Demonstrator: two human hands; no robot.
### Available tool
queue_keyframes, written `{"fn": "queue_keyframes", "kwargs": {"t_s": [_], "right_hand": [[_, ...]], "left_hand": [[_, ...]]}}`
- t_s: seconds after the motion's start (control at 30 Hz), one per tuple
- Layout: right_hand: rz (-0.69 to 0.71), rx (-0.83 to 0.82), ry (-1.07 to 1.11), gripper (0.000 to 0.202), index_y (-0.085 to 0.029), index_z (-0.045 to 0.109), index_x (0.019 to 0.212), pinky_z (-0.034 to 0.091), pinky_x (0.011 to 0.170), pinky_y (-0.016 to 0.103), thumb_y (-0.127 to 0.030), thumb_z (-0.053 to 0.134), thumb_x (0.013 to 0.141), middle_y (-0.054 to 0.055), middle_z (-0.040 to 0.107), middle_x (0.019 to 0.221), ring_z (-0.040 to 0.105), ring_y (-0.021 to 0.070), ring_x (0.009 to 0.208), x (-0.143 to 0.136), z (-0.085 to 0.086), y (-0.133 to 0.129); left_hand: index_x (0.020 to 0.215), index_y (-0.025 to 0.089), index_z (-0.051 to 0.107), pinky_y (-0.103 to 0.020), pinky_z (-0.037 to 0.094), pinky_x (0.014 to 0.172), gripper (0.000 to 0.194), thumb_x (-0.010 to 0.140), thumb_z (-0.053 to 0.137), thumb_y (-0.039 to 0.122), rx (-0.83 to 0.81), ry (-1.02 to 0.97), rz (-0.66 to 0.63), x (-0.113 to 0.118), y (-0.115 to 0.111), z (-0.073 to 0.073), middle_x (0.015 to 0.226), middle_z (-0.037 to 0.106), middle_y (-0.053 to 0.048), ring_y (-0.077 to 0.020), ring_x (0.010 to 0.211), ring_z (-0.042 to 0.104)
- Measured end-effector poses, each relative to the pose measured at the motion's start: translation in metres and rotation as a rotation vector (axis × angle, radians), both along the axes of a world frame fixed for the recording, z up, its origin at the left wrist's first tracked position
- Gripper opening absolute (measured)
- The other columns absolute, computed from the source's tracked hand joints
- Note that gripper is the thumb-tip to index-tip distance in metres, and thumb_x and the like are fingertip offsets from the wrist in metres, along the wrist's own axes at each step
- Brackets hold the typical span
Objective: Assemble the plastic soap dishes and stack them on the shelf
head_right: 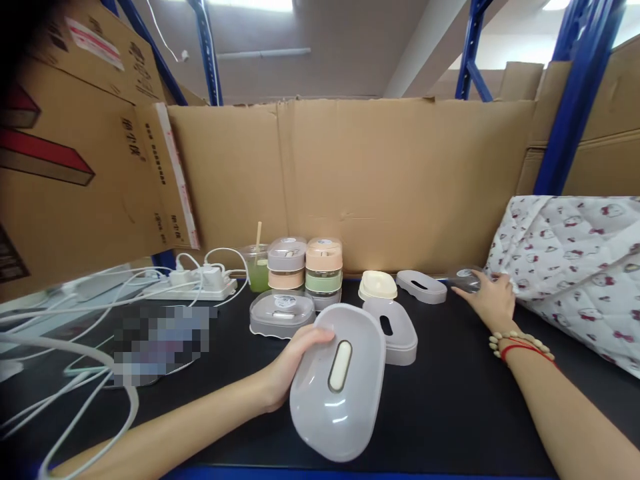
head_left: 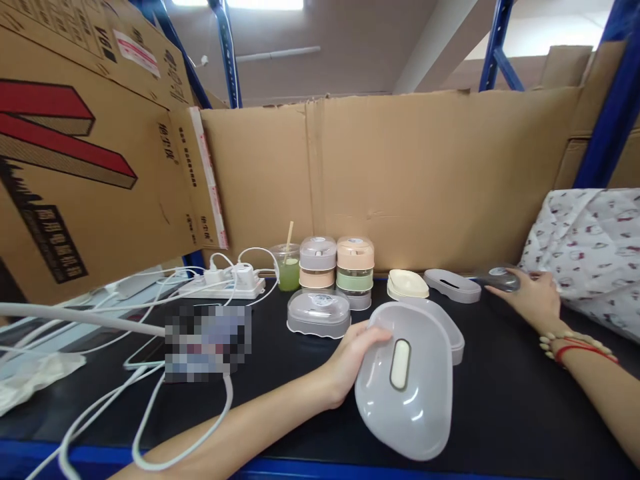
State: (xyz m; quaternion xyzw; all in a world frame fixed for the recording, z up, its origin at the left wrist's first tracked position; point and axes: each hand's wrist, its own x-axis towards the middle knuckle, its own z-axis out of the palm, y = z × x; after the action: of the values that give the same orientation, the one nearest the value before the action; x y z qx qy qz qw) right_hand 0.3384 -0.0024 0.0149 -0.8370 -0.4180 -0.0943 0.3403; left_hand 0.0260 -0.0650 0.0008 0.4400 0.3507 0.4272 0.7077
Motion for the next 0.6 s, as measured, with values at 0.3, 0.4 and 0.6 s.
{"fn": "queue_keyframes", "kwargs": {"t_s": [0.3,0.4,0.6], "right_hand": [[0.148,0.72,0.277,0.054,-0.011,0.055,0.11,0.043,0.102,0.031,-0.037,0.069,0.064,0.016,0.035,0.123,0.05,0.0196,0.109,-0.068,0.025,0.003],[0.419,0.834,0.29,0.057,-0.011,0.052,0.104,0.048,0.093,0.031,-0.054,0.058,0.066,0.013,0.041,0.115,0.052,0.0157,0.102,-0.116,0.032,0.001],[0.918,0.704,0.333,0.064,-0.018,0.054,0.102,0.049,0.091,0.031,-0.061,0.065,0.056,0.008,0.044,0.11,0.052,0.0137,0.103,-0.213,0.018,-0.007]], "left_hand": [[0.087,0.016,0.063,-0.027,0.049,0.073,0.046,0.055,0.08,0.043,0.176,-0.168,0.335,-0.011,0.024,0.023,0.093,0.068,-0.006,-0.0205,0.09,0.063],[0.092,0.018,0.059,-0.026,0.051,0.073,0.045,0.059,0.078,0.043,0.168,-0.222,0.383,-0.016,0.033,0.027,0.099,0.068,-0.006,-0.019,0.09,0.064],[0.106,0.023,0.052,-0.025,0.05,0.08,0.046,0.071,0.069,0.048,0.267,-0.28,0.464,-0.025,0.044,0.027,0.114,0.064,-0.005,-0.0185,0.103,0.061]]}}
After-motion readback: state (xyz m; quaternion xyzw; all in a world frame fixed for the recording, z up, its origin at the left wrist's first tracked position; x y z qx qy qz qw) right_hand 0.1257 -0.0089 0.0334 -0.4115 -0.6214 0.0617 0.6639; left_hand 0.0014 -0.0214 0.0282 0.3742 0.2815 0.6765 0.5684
